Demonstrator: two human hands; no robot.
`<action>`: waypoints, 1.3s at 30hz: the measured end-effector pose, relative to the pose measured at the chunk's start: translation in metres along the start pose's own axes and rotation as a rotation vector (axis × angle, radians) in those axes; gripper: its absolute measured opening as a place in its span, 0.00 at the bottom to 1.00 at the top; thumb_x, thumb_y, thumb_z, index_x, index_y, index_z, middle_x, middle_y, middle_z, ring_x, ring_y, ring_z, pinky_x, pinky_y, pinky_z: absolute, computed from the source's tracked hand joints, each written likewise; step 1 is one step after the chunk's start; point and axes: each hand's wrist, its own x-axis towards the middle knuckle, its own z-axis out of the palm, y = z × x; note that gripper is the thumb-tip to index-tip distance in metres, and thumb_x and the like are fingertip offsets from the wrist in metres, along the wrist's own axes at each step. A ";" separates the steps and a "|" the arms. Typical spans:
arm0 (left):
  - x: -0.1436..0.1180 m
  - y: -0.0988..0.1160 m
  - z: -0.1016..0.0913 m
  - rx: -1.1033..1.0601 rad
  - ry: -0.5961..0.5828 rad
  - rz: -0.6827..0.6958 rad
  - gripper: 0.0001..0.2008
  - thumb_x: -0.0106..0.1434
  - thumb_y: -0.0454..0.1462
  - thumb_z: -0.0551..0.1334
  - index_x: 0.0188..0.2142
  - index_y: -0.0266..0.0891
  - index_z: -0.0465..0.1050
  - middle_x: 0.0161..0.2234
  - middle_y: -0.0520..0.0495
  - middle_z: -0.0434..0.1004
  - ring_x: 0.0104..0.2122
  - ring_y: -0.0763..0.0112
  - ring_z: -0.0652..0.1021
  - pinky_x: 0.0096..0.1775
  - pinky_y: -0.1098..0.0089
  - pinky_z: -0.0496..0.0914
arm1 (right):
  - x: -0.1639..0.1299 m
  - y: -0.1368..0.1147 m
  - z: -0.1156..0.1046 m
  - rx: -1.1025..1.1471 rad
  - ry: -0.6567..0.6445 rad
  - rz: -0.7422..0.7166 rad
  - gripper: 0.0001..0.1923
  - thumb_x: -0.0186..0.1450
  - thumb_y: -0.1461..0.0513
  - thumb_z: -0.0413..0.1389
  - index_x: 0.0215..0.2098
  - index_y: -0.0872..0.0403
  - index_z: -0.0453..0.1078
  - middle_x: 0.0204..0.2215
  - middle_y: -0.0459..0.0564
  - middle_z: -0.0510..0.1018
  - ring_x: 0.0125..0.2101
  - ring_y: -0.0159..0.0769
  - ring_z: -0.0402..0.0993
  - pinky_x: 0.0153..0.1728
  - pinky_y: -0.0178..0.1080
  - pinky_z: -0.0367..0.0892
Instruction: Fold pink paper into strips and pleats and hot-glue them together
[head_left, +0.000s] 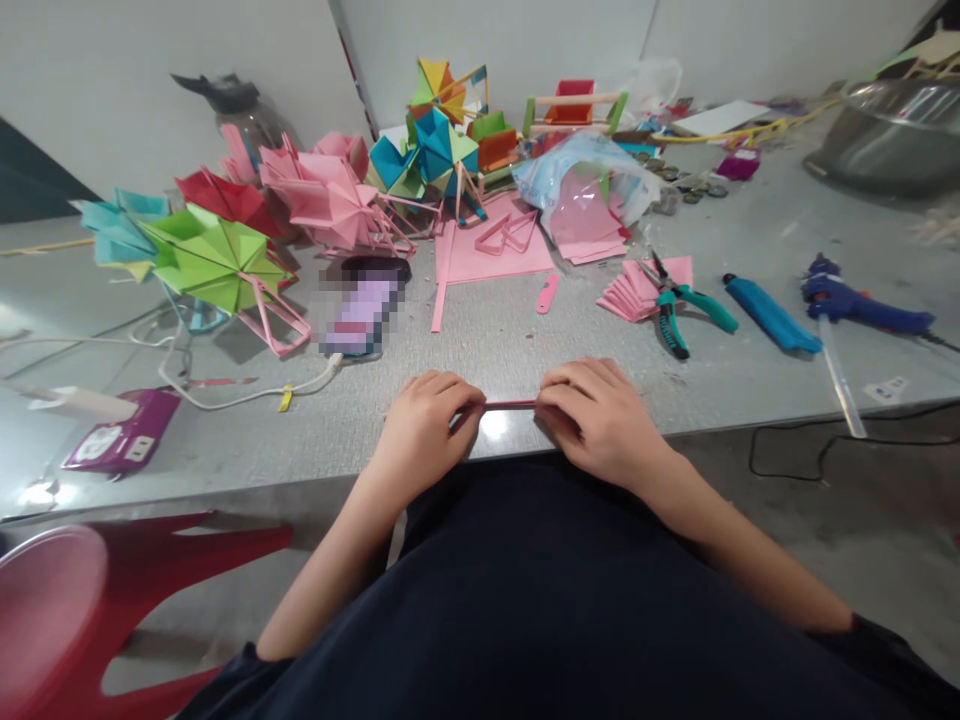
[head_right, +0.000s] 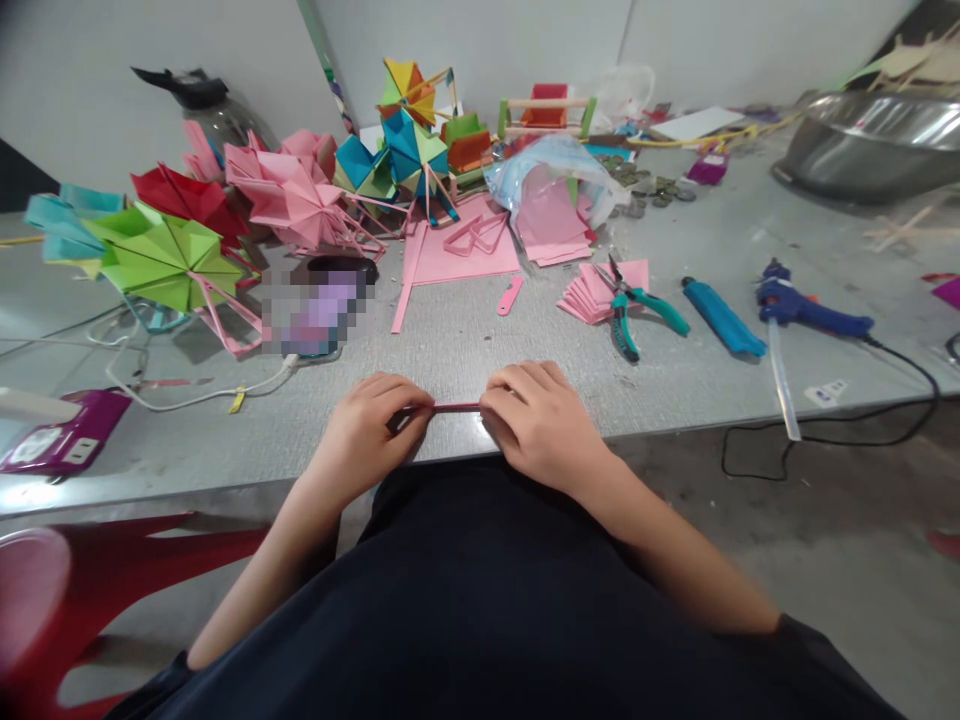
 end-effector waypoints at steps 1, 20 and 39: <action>0.000 0.000 0.000 0.002 0.004 0.002 0.06 0.73 0.33 0.63 0.40 0.40 0.79 0.39 0.45 0.85 0.40 0.60 0.80 0.46 0.58 0.72 | 0.000 -0.001 0.000 -0.026 0.021 -0.015 0.08 0.77 0.64 0.56 0.39 0.52 0.75 0.41 0.54 0.83 0.42 0.44 0.75 0.46 0.47 0.64; -0.001 0.000 0.004 0.060 -0.002 0.024 0.06 0.74 0.32 0.63 0.41 0.39 0.79 0.39 0.45 0.84 0.40 0.60 0.79 0.44 0.60 0.73 | 0.000 -0.002 -0.002 -0.022 -0.081 0.020 0.09 0.77 0.58 0.58 0.41 0.54 0.76 0.48 0.56 0.82 0.47 0.48 0.76 0.52 0.51 0.64; 0.000 -0.002 0.002 0.052 -0.033 0.047 0.08 0.77 0.35 0.60 0.42 0.40 0.79 0.39 0.44 0.83 0.40 0.61 0.80 0.43 0.60 0.73 | -0.053 0.133 -0.142 -0.380 0.262 0.849 0.12 0.76 0.62 0.57 0.51 0.60 0.80 0.49 0.68 0.85 0.47 0.45 0.81 0.47 0.50 0.70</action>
